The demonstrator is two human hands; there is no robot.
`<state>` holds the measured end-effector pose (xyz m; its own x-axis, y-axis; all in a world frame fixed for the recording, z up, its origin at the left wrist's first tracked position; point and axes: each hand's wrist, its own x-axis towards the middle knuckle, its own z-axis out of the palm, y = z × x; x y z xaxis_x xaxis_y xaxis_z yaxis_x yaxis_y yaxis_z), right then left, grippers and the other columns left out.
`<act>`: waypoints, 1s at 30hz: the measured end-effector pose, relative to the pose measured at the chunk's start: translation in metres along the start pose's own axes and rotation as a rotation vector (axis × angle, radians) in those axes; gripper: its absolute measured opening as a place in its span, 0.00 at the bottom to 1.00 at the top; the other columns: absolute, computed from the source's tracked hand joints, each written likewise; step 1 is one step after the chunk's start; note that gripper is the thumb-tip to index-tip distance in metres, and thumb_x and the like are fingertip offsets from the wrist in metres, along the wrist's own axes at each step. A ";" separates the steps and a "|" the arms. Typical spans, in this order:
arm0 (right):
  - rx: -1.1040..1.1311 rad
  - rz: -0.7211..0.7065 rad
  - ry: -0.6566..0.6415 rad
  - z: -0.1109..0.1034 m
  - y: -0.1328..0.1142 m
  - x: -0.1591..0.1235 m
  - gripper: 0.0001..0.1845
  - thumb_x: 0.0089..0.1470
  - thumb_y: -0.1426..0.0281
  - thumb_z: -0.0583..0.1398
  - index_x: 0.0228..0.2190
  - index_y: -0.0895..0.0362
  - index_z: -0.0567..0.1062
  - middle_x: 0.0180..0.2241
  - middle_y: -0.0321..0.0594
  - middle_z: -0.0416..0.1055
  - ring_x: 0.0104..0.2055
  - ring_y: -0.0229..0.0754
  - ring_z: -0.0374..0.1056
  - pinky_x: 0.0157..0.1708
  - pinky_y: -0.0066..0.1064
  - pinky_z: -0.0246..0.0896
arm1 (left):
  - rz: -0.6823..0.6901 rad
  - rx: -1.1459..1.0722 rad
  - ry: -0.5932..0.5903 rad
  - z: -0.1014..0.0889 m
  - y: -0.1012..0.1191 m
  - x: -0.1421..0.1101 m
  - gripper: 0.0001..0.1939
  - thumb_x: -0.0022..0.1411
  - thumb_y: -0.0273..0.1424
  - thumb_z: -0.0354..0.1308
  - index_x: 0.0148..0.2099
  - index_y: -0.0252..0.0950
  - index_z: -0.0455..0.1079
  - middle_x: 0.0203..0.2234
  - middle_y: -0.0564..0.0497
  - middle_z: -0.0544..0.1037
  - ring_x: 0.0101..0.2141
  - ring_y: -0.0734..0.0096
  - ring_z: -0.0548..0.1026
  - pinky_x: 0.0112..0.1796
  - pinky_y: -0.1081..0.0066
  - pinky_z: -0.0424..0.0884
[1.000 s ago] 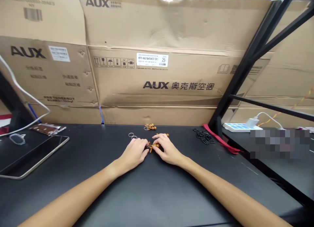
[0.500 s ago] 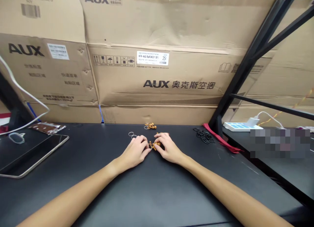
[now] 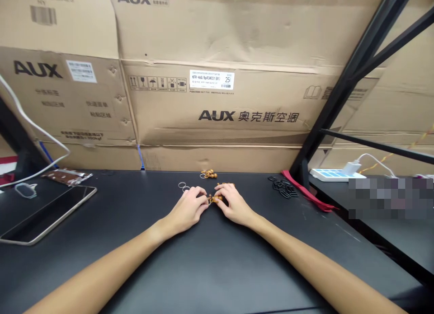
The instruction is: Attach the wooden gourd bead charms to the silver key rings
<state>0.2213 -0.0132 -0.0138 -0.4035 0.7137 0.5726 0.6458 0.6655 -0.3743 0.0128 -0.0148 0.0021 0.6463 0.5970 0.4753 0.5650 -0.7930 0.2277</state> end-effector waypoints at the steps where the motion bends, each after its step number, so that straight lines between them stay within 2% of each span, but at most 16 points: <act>1: -0.011 0.010 0.010 0.000 0.001 0.000 0.03 0.57 0.71 0.56 0.33 0.56 0.71 0.43 0.48 0.69 0.49 0.49 0.63 0.52 0.48 0.58 | -0.003 -0.005 0.003 0.000 0.000 0.000 0.09 0.67 0.29 0.49 0.36 0.37 0.70 0.43 0.47 0.70 0.43 0.63 0.68 0.47 0.60 0.66; 7: 0.048 -0.060 -0.053 -0.002 -0.005 -0.001 0.05 0.59 0.69 0.56 0.36 0.55 0.71 0.46 0.46 0.68 0.50 0.47 0.63 0.54 0.47 0.57 | -0.024 0.001 -0.005 0.002 0.000 -0.001 0.07 0.65 0.32 0.52 0.36 0.37 0.69 0.43 0.47 0.70 0.43 0.63 0.68 0.47 0.60 0.66; 11: 0.064 -0.085 -0.091 -0.003 -0.008 -0.002 0.05 0.59 0.70 0.56 0.37 0.55 0.72 0.47 0.46 0.68 0.51 0.46 0.62 0.54 0.46 0.57 | -0.012 0.014 -0.013 0.002 -0.001 -0.001 0.08 0.66 0.29 0.50 0.36 0.36 0.69 0.43 0.47 0.70 0.44 0.63 0.68 0.47 0.61 0.66; 17: -0.022 0.016 -0.028 0.001 0.001 0.000 0.03 0.58 0.71 0.57 0.35 0.56 0.71 0.43 0.46 0.70 0.50 0.48 0.63 0.52 0.47 0.57 | -0.014 -0.003 -0.001 0.001 -0.001 0.000 0.09 0.67 0.28 0.49 0.36 0.37 0.69 0.43 0.47 0.70 0.44 0.64 0.68 0.47 0.60 0.65; 22: 0.035 -0.041 -0.058 -0.002 -0.005 -0.001 0.04 0.58 0.70 0.57 0.36 0.55 0.72 0.46 0.46 0.69 0.50 0.47 0.63 0.54 0.47 0.56 | -0.014 -0.010 -0.002 0.001 -0.001 -0.001 0.07 0.65 0.31 0.52 0.36 0.36 0.70 0.43 0.47 0.70 0.43 0.63 0.68 0.47 0.59 0.66; 26: 0.054 -0.083 -0.094 -0.004 -0.011 -0.001 0.04 0.58 0.70 0.57 0.37 0.54 0.72 0.47 0.45 0.68 0.51 0.46 0.62 0.54 0.45 0.57 | 0.004 -0.006 0.001 0.002 -0.001 -0.001 0.09 0.66 0.29 0.50 0.36 0.37 0.71 0.43 0.47 0.70 0.44 0.63 0.68 0.47 0.60 0.66; 30: -0.021 -0.010 -0.041 0.000 -0.003 0.000 0.03 0.58 0.70 0.57 0.35 0.55 0.72 0.44 0.46 0.70 0.50 0.48 0.63 0.52 0.48 0.58 | 0.001 -0.013 0.009 0.002 -0.001 0.000 0.10 0.66 0.28 0.48 0.36 0.37 0.70 0.43 0.46 0.71 0.43 0.63 0.68 0.46 0.60 0.66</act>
<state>0.2199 -0.0155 -0.0126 -0.4361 0.7156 0.5456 0.6550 0.6682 -0.3528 0.0130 -0.0142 0.0005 0.6425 0.5949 0.4831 0.5576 -0.7953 0.2377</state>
